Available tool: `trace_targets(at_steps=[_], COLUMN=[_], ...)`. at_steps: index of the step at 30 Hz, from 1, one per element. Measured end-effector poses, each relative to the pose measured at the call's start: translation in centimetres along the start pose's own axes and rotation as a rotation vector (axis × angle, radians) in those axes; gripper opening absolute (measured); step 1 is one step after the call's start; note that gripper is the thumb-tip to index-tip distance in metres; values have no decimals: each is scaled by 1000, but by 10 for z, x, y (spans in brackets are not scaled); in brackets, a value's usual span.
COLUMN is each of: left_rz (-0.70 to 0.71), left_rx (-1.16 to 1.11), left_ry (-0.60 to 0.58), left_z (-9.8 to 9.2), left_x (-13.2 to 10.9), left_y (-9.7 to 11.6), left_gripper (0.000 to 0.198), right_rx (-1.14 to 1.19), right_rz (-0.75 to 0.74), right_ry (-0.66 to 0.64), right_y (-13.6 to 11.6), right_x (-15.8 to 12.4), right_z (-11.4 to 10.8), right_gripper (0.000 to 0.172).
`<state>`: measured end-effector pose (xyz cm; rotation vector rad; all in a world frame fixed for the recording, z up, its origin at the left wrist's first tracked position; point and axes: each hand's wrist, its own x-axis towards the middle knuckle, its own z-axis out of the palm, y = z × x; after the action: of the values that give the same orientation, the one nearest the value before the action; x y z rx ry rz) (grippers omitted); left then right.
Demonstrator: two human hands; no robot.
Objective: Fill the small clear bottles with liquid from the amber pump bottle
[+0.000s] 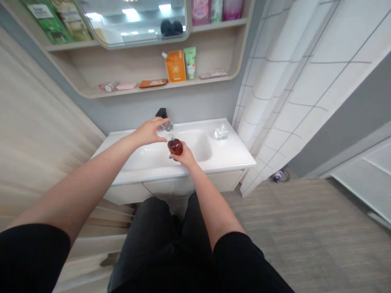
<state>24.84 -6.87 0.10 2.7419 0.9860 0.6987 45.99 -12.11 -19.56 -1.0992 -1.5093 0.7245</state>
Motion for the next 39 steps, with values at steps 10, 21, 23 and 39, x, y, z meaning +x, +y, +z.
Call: trace_targets(at_steps=[10,21,23,39], left_rz=[11,-54,-133,-708], left_rx=[97,-31,-106,-876], left_ry=[-48,35,106,753], left_z=[-6,-1,9,117], left_x=[6,-1,-11,-128], left_y=[13,9,2,-66], left_gripper=[102,93,91,73], right_rx=[50,11,1,-75], right_rz=[-3,44,48,111], right_ry=[10,-16,-30,-46], right_y=[3,-6,-7,0], right_x=[0,-2,-2,6], right_z=[1,-1,-2,-1], right_gripper=[90,87,87,83])
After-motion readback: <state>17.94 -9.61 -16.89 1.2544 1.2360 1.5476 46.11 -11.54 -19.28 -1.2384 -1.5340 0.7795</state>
